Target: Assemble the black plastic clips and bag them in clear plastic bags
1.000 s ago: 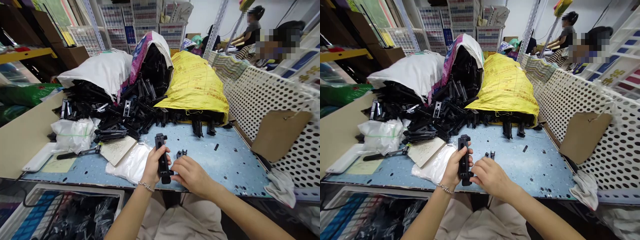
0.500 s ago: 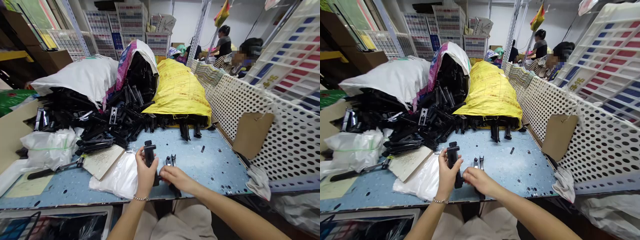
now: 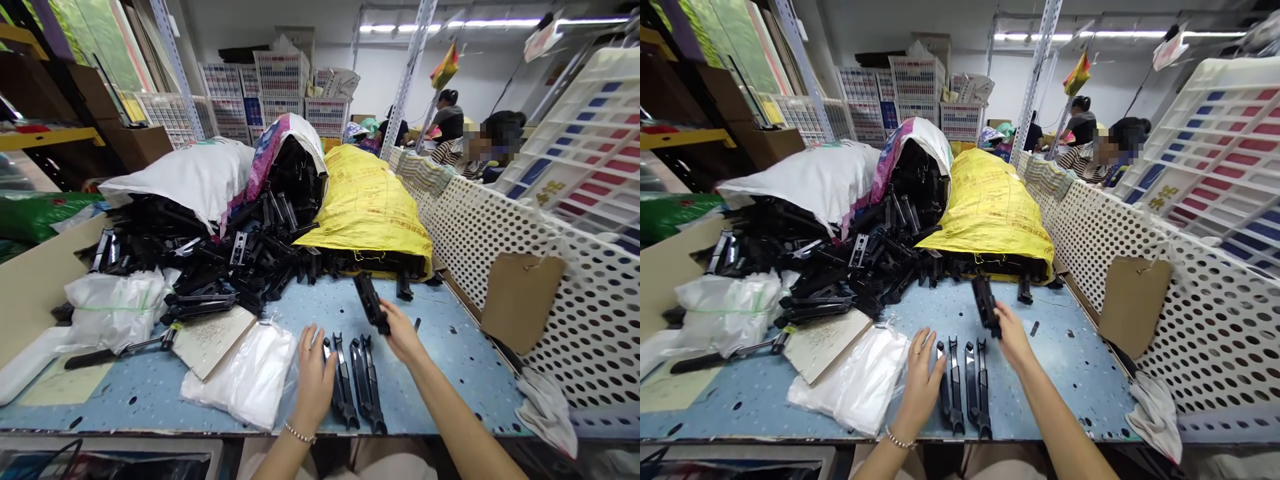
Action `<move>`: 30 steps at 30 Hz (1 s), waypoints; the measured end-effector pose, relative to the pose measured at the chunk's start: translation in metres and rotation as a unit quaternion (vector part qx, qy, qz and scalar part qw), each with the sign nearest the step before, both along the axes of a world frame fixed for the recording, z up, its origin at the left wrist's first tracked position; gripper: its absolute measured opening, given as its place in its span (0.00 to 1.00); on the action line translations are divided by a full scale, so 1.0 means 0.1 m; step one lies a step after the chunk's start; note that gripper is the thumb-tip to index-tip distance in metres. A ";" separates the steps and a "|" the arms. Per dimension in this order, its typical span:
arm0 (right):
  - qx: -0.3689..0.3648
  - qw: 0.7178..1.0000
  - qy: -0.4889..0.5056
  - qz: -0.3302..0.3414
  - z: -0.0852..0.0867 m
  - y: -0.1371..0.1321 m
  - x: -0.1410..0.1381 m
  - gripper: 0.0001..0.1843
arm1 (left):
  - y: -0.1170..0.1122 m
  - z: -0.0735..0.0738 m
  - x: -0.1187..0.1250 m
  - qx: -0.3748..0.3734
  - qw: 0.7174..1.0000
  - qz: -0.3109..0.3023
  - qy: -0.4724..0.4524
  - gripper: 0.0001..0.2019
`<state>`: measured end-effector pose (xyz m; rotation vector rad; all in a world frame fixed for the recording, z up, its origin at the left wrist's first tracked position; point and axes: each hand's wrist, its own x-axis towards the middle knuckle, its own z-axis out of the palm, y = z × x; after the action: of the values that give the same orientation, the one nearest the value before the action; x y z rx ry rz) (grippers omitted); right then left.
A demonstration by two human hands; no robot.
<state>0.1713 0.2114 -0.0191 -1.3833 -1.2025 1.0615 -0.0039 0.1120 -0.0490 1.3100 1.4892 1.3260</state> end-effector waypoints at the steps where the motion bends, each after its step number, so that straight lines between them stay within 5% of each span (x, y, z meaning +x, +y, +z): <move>1: -0.019 0.999 0.020 0.036 -0.01 -0.22 -0.07 0.22 | 0.01 0.11 0.01 -0.005 0.997 -0.018 -0.073 0.27; 4: -0.059 0.983 0.071 0.161 0.03 -0.74 -0.25 0.18 | 0.03 0.42 0.08 -0.062 0.934 -0.095 -0.339 0.26; 6: -0.003 0.989 0.015 0.145 0.13 -0.87 -0.29 0.16 | 0.00 0.58 0.10 -0.087 0.884 -0.122 -0.444 0.20; 8: 0.092 0.989 -0.070 0.097 0.25 -0.83 -0.27 0.15 | -0.08 0.69 0.11 -0.097 0.867 -0.136 -0.470 0.16; 13: 0.298 0.925 -0.197 0.133 0.51 -0.59 -0.33 0.12 | -0.24 0.80 0.09 -0.134 0.876 -0.152 -0.437 0.19; 17: 0.219 0.949 -0.148 0.170 0.55 -0.55 -0.53 0.13 | -0.22 0.80 0.05 -0.105 0.930 -0.093 -0.339 0.23; 20: 0.162 0.962 -0.111 0.189 0.51 -0.62 -0.59 0.15 | -0.16 0.80 -0.04 -0.100 0.928 -0.049 -0.356 0.22; 22: 0.217 0.933 -0.162 0.237 0.46 -0.73 -0.56 0.14 | -0.13 0.80 -0.12 -0.108 0.906 -0.017 -0.409 0.20; 27: 0.443 0.766 -0.334 0.325 0.31 -0.98 -0.39 0.09 | -0.14 0.79 -0.22 -0.173 0.856 -0.031 -0.486 0.19; 30: 0.456 0.758 -0.339 0.321 0.23 -1.05 -0.35 0.10 | -0.20 0.72 -0.10 -0.201 0.868 -0.029 -0.454 0.20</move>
<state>0.1364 0.1060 0.0041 -0.5180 -2.4220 0.1819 -0.0142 0.0918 0.0230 0.3367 0.9466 1.2314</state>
